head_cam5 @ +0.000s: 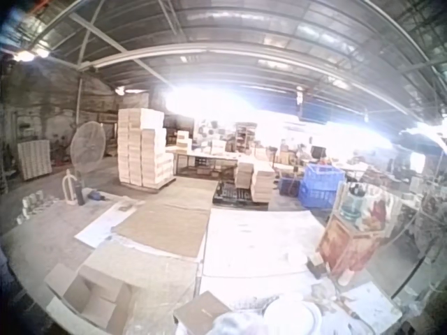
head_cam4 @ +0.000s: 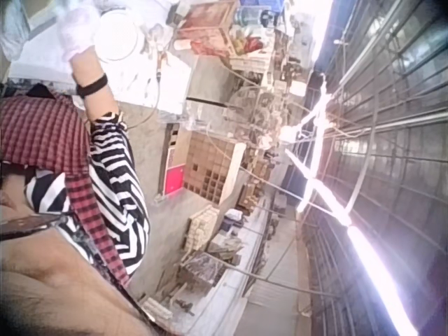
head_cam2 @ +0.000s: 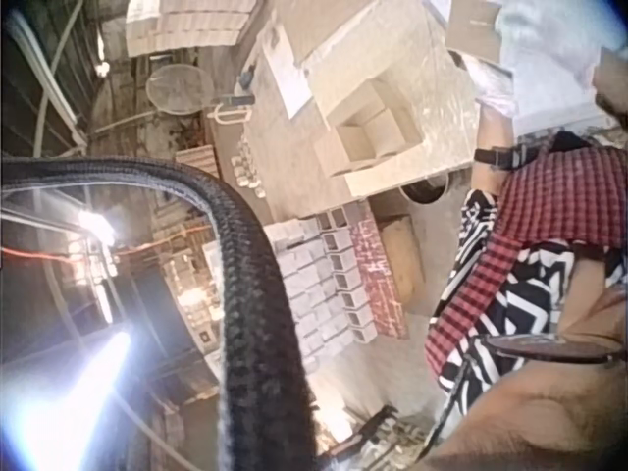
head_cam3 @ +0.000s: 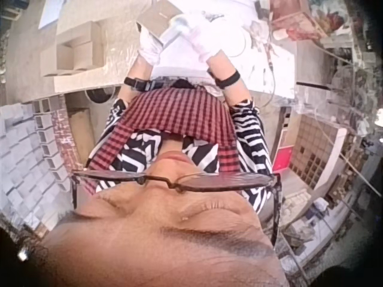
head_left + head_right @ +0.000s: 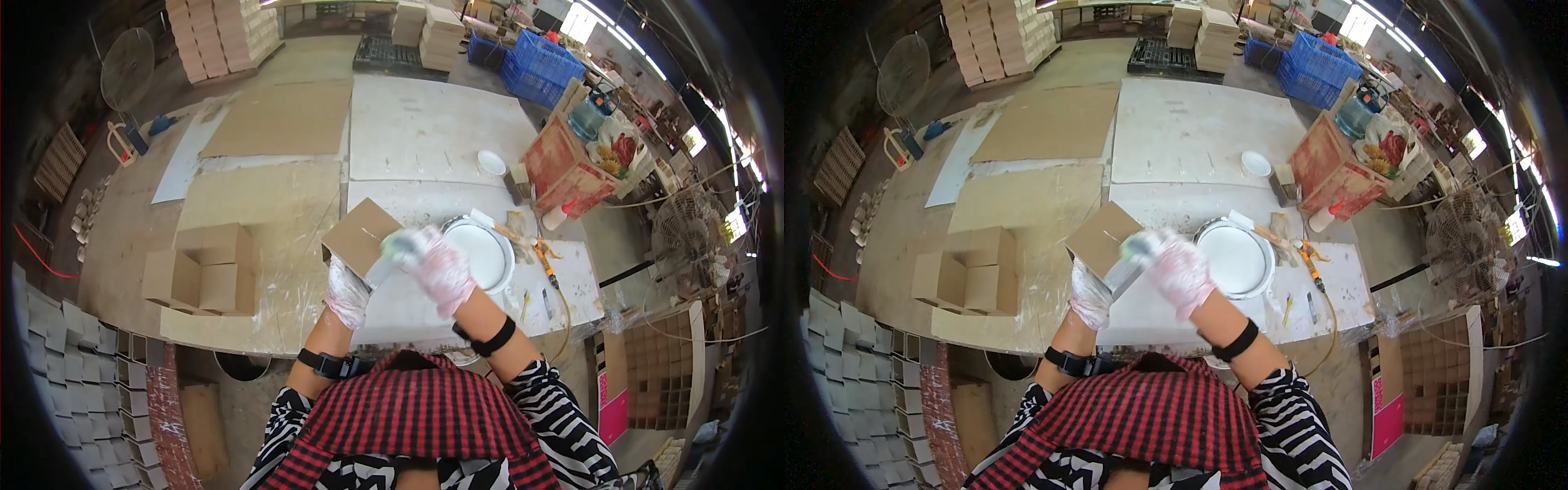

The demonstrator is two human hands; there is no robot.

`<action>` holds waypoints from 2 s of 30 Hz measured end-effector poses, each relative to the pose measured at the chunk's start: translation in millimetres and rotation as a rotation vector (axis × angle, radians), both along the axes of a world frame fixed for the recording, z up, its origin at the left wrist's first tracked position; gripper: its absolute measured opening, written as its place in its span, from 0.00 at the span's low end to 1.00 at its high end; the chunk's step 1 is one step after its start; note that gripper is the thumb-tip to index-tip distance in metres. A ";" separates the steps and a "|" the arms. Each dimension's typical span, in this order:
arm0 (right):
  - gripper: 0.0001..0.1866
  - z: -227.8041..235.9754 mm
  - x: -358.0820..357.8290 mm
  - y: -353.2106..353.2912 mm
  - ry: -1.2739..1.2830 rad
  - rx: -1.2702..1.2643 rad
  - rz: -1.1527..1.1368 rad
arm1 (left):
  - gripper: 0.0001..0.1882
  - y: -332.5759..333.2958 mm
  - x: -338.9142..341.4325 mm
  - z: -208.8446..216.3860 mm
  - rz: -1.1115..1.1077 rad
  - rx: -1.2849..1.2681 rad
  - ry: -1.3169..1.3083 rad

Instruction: The person wipes the exterior and interior surfaces of small rectangular boxes using a sponge dipped in white paint. They handle boxes one by one, picking them up from the table and placing them back down after wiping.

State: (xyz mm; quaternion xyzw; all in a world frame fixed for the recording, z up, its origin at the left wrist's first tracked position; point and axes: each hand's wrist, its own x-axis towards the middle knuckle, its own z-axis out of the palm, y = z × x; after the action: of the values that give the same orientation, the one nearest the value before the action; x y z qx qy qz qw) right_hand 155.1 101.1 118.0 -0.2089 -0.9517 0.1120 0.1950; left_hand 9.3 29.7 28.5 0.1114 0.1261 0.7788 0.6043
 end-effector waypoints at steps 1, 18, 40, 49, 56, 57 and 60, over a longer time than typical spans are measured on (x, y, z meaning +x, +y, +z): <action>0.14 3.6 3.1 7.0 0.033 -0.100 -0.098 | 0.27 0.7 5.1 8.8 0.053 -0.086 0.016; 0.19 16.0 -42.3 17.7 0.057 -0.221 -0.051 | 0.28 3.2 5.3 13.8 -0.041 -0.122 0.289; 0.15 30.1 -37.6 29.0 -0.047 -0.183 -0.166 | 0.38 -9.8 3.2 14.1 -0.030 -0.126 0.322; 0.22 27.3 -21.9 52.3 0.208 -0.654 -0.313 | 0.32 -5.4 2.4 25.6 -0.114 -0.024 0.104; 0.16 26.9 -6.0 23.5 -0.236 0.255 0.607 | 0.24 -1.4 -22.1 -6.3 -0.143 -0.064 0.285; 0.16 29.6 -8.0 19.5 -0.352 0.376 0.646 | 0.23 -0.2 -19.3 -9.5 -0.107 -0.099 0.310; 0.16 18.4 -20.7 55.6 -0.222 0.133 0.193 | 0.22 8.8 -5.3 0.3 -0.171 -0.156 0.245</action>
State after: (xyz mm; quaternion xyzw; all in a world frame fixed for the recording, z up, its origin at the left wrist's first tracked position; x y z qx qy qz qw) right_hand 134.4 156.7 136.5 -0.1144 -0.9884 0.0433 0.0905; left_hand 4.0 38.5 28.9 0.1685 0.2490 0.6929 0.6554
